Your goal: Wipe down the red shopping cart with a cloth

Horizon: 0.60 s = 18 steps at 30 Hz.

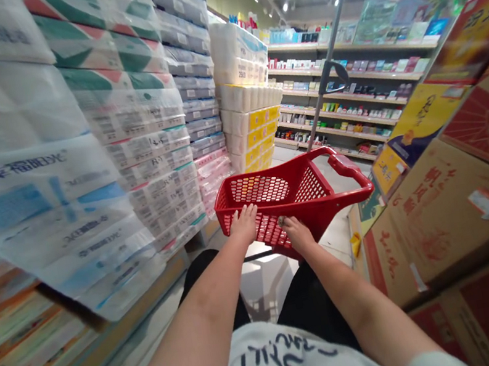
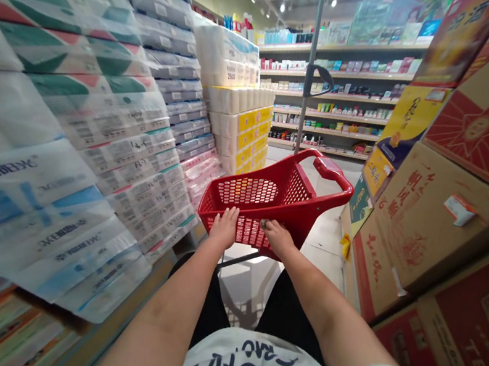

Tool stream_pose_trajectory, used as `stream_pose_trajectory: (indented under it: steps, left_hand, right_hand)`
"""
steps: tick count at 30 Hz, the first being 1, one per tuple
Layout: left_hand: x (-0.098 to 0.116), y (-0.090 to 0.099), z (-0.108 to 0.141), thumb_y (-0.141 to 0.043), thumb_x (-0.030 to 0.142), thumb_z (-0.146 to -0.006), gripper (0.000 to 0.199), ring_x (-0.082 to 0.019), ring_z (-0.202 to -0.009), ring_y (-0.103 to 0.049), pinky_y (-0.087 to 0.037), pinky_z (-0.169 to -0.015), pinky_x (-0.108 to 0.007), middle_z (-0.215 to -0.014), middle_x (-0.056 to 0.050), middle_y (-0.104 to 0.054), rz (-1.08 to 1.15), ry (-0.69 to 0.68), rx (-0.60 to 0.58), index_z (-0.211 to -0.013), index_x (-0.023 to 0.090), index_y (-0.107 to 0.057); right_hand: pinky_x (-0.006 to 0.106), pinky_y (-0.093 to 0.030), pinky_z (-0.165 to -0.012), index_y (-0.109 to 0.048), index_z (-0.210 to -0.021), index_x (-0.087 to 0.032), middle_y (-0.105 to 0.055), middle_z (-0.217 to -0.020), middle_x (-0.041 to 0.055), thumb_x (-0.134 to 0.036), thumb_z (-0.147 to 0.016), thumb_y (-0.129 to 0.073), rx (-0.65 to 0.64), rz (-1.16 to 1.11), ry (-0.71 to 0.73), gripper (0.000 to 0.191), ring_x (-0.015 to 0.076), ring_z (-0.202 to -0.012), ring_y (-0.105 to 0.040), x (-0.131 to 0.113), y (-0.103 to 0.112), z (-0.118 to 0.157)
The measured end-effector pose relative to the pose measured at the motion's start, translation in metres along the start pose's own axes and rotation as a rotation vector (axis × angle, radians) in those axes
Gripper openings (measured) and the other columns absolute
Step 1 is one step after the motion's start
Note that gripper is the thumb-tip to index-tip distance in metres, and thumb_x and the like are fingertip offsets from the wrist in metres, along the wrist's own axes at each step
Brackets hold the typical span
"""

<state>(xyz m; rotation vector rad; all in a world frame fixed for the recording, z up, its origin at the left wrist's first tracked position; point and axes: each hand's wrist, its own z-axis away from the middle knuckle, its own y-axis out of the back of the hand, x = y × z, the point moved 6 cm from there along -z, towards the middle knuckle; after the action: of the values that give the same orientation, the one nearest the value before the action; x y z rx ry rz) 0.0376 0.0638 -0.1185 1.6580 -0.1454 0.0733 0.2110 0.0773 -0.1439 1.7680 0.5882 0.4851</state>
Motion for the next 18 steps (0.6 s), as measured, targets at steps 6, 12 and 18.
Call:
stream_pose_trajectory:
  steps: [6,12,18]
  left_hand:
    - [0.001,0.002,0.002,-0.03,0.007,-0.086,0.069,-0.022,-0.146,-0.018,-0.018,-0.117,-0.048,-0.159,-0.003,-0.022,0.006,0.006,0.021,-0.152,0.025,-0.019]
    - [0.001,0.0,0.0,-0.029,0.008,-0.087,0.066,-0.022,-0.147,-0.017,-0.017,-0.118,-0.048,-0.159,-0.004,-0.02,-0.009,0.022,0.003,-0.151,0.02,-0.022]
    - [0.0,0.001,0.002,-0.034,0.008,-0.085,0.07,-0.022,-0.147,-0.016,-0.017,-0.118,-0.049,-0.159,-0.004,-0.02,-0.023,-0.003,0.007,-0.152,0.024,-0.02]
  right_hand:
    - [0.035,-0.045,-0.091,-0.063,-0.121,-0.026,-0.06,-0.126,0.0065,-0.016,-0.093,-0.046,-0.012,0.006,-0.004,0.035,0.0235,-0.114,-0.05,0.003,0.001,0.01]
    - [0.038,-0.04,-0.101,-0.06,-0.127,-0.022,-0.059,-0.125,0.0105,-0.013,-0.093,-0.042,0.23,-0.032,0.144,0.039,0.024,-0.114,-0.048,-0.009,0.05,-0.017]
    - [0.029,-0.042,-0.098,-0.064,-0.121,-0.027,-0.057,-0.131,0.0051,-0.018,-0.093,-0.044,-0.005,-0.112,-0.012,0.036,0.0204,-0.12,-0.047,0.003,0.009,0.002]
